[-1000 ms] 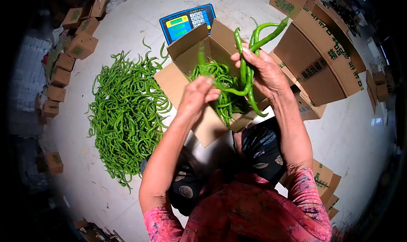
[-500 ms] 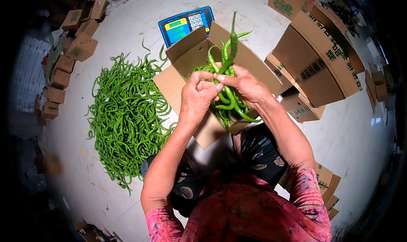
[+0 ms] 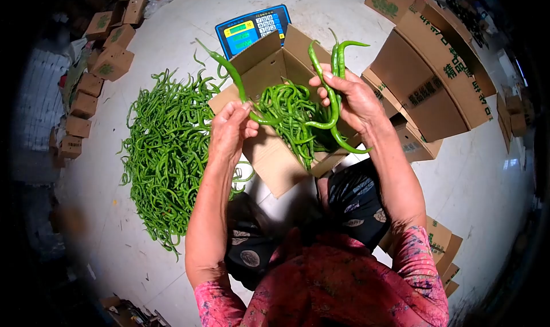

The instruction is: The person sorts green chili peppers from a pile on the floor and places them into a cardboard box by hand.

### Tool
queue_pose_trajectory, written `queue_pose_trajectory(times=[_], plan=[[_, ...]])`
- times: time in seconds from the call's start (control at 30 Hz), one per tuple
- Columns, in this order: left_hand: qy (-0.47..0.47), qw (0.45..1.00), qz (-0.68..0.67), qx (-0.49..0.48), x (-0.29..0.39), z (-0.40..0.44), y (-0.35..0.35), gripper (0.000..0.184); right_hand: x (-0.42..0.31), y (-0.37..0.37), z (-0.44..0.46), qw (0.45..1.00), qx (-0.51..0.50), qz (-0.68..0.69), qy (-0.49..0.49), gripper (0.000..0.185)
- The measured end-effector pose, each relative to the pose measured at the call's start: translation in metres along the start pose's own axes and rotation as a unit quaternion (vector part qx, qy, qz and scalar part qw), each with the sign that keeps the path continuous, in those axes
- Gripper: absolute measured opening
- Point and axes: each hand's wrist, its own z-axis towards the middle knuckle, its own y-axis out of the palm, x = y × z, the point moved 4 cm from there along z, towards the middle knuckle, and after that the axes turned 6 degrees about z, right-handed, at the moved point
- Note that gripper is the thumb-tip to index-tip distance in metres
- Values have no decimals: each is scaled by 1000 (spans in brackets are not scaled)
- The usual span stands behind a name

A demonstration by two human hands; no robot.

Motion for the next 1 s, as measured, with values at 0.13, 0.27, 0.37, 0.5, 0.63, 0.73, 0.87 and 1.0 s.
queue_pose_trajectory(times=[0.13,0.27,0.37,0.5,0.63,0.73,0.87,1.0], plan=[[-59,986,145,-57,-16,-6,10,20,-3,-5,3,999,-23,30,-24,37],[135,801,581,-45,-24,-7,11,24,-3,-3,3,998,-35,50,-28,37],[67,946,315,-32,0,-21,24,25,4,4,3,996,-36,71,-27,37],[94,971,216,-40,16,-39,53,22,20,13,7,996,-40,77,-11,39],[287,886,364,28,21,-48,76,28,45,22,7,999,-18,47,2,39],[283,855,432,34,15,-42,77,25,52,35,-1,997,-30,63,36,38],[141,966,214,-33,6,-31,62,12,51,33,2,996,-56,57,32,38],[118,960,255,-14,23,-26,32,12,24,24,-1,1000,-1,1,16,34]])
